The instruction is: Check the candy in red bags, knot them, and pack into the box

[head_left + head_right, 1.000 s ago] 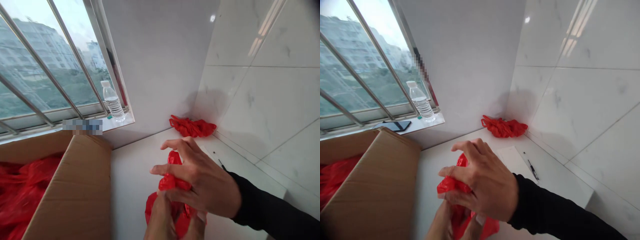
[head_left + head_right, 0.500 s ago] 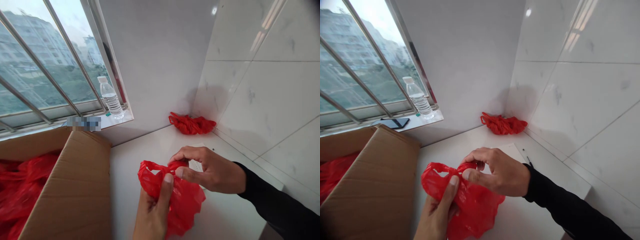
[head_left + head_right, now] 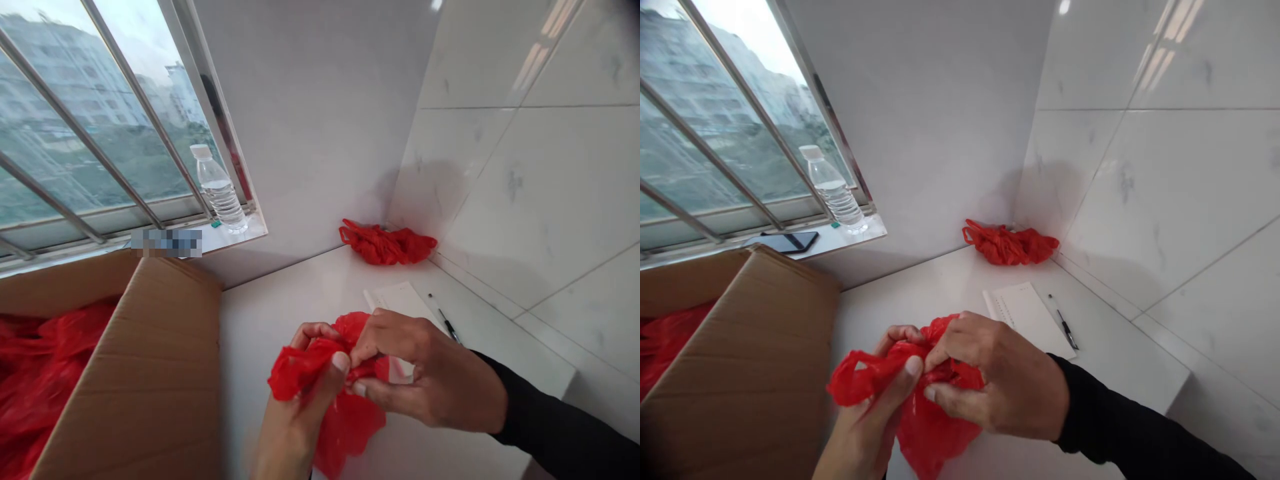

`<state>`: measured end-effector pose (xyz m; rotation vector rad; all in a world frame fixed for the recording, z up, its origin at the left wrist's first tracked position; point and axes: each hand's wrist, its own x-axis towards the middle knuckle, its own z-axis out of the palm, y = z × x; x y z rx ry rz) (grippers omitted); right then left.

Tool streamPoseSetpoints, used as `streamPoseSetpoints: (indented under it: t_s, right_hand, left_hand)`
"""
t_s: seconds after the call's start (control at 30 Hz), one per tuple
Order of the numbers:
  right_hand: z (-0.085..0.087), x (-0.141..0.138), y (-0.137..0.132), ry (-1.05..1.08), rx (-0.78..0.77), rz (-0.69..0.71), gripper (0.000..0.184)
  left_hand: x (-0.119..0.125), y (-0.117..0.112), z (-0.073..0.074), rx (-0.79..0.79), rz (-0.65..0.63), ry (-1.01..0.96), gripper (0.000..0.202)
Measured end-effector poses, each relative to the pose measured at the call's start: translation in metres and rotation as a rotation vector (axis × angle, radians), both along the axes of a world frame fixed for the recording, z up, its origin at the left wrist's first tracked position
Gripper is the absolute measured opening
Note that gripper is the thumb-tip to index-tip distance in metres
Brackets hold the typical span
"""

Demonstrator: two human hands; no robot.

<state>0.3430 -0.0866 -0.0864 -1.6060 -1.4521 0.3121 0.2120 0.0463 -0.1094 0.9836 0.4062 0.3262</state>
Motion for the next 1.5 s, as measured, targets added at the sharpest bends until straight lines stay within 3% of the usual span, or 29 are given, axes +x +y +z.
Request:
streamPoseSetpoints:
  t_s: [0.13, 0.23, 0.37, 0.43, 0.53, 0.63, 0.8, 0.9, 1.1, 1.2, 1.37, 1.5]
  right_hand:
    - [-0.007, 0.013, 0.005, 0.012, 0.024, -0.053, 0.027]
    - [-0.011, 0.021, 0.013, 0.061, -0.005, 0.026, 0.043]
    - [-0.016, 0.024, 0.021, 0.245, -0.166, 0.035, 0.038]
    - [-0.020, 0.024, 0.022, 0.332, -0.230, 0.024, 0.037]
    - [-0.028, 0.026, 0.022, 0.410, -0.304, 0.126, 0.037]
    - [-0.034, 0.028, 0.023, 0.425, -0.326, 0.175, 0.034]
    - [-0.031, 0.025, 0.023, 0.317, -0.241, 0.109, 0.022]
    - [-0.033, 0.022, 0.026, 0.337, -0.176, 0.148, 0.032]
    - [-0.053, 0.017, 0.038, 0.795, -0.197, 0.219, 0.037]
    - [-0.054, 0.017, 0.039, 0.793, -0.147, 0.252, 0.035]
    - [-0.047, 0.017, 0.038, 0.759, -0.080, 0.104, 0.029]
    - [-0.042, 0.014, 0.034, 0.733, -0.035, -0.007, 0.028]
  left_hand:
    - [-0.002, 0.005, -0.003, 0.252, 0.004, 0.022, 0.024]
    - [-0.005, 0.011, -0.005, 0.322, -0.019, -0.013, 0.024]
    - [-0.007, 0.015, -0.006, 0.377, -0.044, -0.056, 0.024]
    - [-0.006, 0.014, -0.006, 0.433, 0.036, -0.038, 0.024]
    - [-0.005, 0.012, -0.006, 0.611, 0.171, -0.024, 0.018]
    - [-0.005, 0.013, -0.007, 0.759, 0.230, -0.032, 0.021]
    - [-0.005, 0.017, -0.007, 0.913, 0.366, -0.084, 0.022]
    - [-0.003, 0.019, -0.013, 1.025, 0.433, -0.149, 0.021]
    - [-0.001, 0.025, -0.024, 1.164, 0.362, -0.228, 0.031]
    - [-0.005, 0.028, -0.023, 1.180, 0.297, -0.216, 0.035]
    - [-0.015, 0.033, -0.018, 1.110, 0.109, -0.146, 0.043]
    - [-0.015, 0.032, -0.016, 1.111, 0.169, -0.098, 0.033]
